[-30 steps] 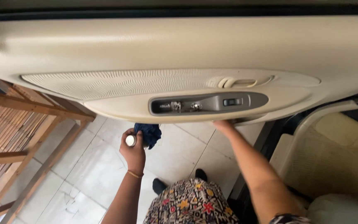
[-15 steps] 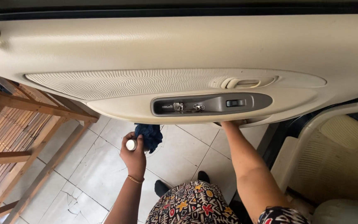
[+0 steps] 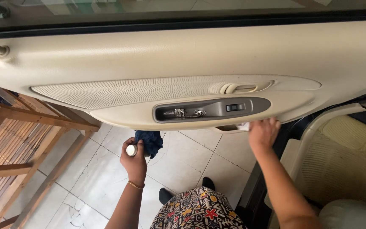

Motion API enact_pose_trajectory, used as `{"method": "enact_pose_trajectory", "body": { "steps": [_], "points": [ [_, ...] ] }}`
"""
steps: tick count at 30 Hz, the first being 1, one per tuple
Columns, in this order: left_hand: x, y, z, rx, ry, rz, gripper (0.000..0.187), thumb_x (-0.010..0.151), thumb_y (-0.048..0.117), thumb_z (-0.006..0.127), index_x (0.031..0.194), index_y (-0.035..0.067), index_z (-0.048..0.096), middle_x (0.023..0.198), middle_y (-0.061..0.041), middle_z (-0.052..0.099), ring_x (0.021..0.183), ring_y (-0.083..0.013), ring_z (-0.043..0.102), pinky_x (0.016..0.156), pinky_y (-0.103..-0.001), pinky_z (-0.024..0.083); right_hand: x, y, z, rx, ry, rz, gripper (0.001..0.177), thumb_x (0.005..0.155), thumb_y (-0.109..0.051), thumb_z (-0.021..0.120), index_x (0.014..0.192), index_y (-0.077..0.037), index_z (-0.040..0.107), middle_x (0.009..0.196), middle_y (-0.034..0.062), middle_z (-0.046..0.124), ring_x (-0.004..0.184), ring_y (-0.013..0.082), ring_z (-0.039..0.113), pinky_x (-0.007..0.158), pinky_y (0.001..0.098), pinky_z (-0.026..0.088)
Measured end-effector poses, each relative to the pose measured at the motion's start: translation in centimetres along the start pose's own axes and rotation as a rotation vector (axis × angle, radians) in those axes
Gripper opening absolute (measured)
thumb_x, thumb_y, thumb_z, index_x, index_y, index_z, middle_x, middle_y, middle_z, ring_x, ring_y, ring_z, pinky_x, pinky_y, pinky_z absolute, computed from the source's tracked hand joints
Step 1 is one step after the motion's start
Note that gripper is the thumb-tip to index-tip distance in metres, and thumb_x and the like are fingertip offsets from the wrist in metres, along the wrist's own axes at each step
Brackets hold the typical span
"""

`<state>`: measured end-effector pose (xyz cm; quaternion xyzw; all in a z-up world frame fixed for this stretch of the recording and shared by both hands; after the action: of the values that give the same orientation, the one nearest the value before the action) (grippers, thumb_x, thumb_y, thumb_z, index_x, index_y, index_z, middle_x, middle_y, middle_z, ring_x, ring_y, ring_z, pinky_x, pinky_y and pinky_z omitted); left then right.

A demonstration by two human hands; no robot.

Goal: Cleaning the interior door panel and dashboard of a car using a cloth.

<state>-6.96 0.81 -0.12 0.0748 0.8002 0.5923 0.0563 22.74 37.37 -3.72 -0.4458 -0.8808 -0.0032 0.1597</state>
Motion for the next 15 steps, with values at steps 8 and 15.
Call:
{"method": "enact_pose_trajectory", "body": {
  "steps": [8,15],
  "points": [
    [-0.6,0.9,-0.3,0.091,-0.019,0.016,0.021,0.092,0.016,0.076,0.105,0.0,0.07,0.088,-0.008,0.074,0.08,-0.0123,0.069,0.077,-0.027,0.055,-0.3,-1.2,13.9,-0.119,0.019,0.043,0.036,0.098,-0.021,0.048,0.121,-0.005,0.071,0.132,0.018,0.066,0.132,0.0377,0.049,0.114,0.0579,0.027],
    [-0.4,0.9,-1.3,0.058,-0.042,0.021,0.021,0.092,0.015,0.076,0.104,0.0,0.07,0.089,-0.007,0.074,0.08,-0.0118,0.069,0.074,-0.027,0.056,-1.6,-4.2,15.9,0.349,-0.168,0.25,0.025,0.092,-0.014,0.06,0.111,-0.003,0.071,0.115,0.0198,0.071,0.117,0.0393,0.062,0.105,0.0485,0.043]
  ]
}}
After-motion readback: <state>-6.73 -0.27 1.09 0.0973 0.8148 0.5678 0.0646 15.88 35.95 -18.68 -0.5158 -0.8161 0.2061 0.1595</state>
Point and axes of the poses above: each hand's wrist, its own x-axis towards the middle knuckle, its own z-axis out of the palm, y = z × x, the point moved 6 cm from there along x, towards the middle knuckle
